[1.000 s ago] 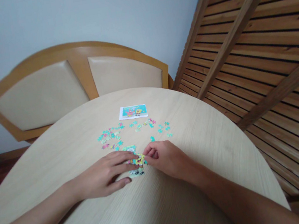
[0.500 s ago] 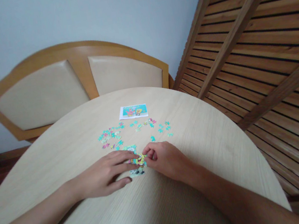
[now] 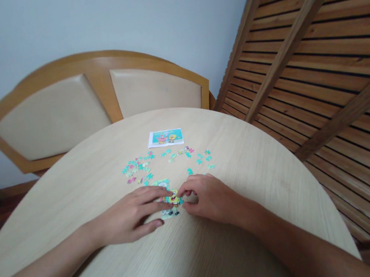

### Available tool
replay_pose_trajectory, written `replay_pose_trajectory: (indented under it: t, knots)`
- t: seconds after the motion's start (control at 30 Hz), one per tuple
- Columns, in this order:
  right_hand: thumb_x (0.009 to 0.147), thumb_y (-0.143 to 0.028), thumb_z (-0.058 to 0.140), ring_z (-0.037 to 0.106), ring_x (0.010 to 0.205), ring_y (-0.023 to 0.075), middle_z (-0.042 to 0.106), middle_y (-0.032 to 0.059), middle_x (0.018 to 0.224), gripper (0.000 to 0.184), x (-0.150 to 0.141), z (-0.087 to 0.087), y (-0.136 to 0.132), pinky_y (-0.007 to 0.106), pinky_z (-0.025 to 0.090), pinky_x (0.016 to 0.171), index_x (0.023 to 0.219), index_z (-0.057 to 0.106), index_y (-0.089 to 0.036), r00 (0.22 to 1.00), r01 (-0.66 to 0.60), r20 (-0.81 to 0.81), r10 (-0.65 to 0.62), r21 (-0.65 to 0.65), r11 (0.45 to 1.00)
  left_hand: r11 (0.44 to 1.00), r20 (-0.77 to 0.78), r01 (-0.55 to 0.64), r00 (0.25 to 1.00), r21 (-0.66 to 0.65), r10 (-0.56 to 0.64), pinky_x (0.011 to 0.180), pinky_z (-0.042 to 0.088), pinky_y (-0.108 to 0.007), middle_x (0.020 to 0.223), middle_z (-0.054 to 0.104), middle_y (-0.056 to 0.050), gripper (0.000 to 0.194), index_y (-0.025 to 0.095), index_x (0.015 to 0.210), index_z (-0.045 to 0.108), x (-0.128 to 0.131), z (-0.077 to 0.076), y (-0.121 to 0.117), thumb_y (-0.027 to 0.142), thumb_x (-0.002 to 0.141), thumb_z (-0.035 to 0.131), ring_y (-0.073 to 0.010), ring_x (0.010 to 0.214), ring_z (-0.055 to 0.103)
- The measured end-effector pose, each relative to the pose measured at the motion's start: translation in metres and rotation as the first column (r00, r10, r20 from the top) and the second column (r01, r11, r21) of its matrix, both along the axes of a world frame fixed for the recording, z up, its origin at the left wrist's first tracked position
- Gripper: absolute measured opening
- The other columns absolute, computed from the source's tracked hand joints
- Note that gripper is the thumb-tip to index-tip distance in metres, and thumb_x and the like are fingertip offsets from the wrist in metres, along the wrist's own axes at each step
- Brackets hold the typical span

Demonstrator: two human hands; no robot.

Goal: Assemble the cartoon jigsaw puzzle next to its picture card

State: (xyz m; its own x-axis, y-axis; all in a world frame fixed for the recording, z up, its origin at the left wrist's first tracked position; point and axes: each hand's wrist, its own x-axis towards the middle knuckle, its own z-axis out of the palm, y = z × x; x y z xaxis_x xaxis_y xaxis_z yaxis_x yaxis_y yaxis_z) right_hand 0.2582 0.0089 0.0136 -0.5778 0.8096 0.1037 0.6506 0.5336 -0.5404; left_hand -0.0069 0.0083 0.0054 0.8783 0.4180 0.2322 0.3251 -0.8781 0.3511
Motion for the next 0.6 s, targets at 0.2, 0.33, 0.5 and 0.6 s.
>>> replay_pose_trajectory:
  t: [0.2, 0.33, 0.5, 0.6]
  knots:
    - [0.082, -0.021, 0.073, 0.067, 0.089, 0.0209, 0.074, 0.0027, 0.095, 0.013, 0.0007, -0.0004, 0.0001, 0.034, 0.045, 0.084, 0.094, 0.076, -0.023, 0.999, 0.003, 0.038, -0.004, 0.014, 1.000, 1.000, 0.009, -0.002, 1.000, -0.002, 0.002, 0.109, 0.048, -0.046, 0.137, 0.061, -0.012, 0.037, 0.024, 0.135, 0.059, -0.0006, -0.0004, -0.0003, 0.033, 0.100, 0.057, -0.0285, 0.126, 0.058]
    - [0.083, -0.022, 0.074, 0.068, 0.091, 0.0214, 0.075, 0.0025, 0.095, 0.011, 0.0019, 0.0004, 0.0004, 0.035, 0.045, 0.085, 0.093, 0.076, -0.024, 0.998, -0.002, 0.058, 0.001, 0.020, 1.000, 1.000, 0.005, -0.002, 1.000, 0.001, 0.002, 0.109, 0.048, -0.046, 0.136, 0.061, -0.012, 0.036, 0.024, 0.134, 0.060, -0.0005, -0.0008, 0.0001, 0.034, 0.101, 0.056, -0.0288, 0.126, 0.058]
    - [0.087, -0.023, 0.071, 0.067, 0.094, 0.0215, 0.073, 0.0026, 0.096, 0.012, 0.0033, 0.0002, 0.0000, 0.034, 0.045, 0.086, 0.097, 0.077, -0.025, 0.994, -0.075, 0.079, 0.071, 0.046, 0.996, 1.000, 0.004, -0.002, 1.000, 0.003, 0.002, 0.108, 0.048, -0.046, 0.136, 0.062, -0.012, 0.035, 0.024, 0.134, 0.060, 0.0003, -0.0002, 0.0001, 0.034, 0.100, 0.057, -0.0290, 0.126, 0.058]
    - [0.090, -0.021, 0.066, 0.067, 0.093, 0.0203, 0.073, 0.0022, 0.096, 0.016, 0.0057, 0.0043, 0.0016, 0.032, 0.046, 0.085, 0.100, 0.077, -0.026, 0.987, -0.144, 0.077, 0.139, 0.054, 0.988, 1.000, 0.003, -0.003, 1.000, 0.006, 0.003, 0.109, 0.048, -0.047, 0.135, 0.062, -0.013, 0.035, 0.024, 0.134, 0.060, 0.0000, 0.0001, -0.0004, 0.034, 0.100, 0.057, -0.0293, 0.127, 0.058]
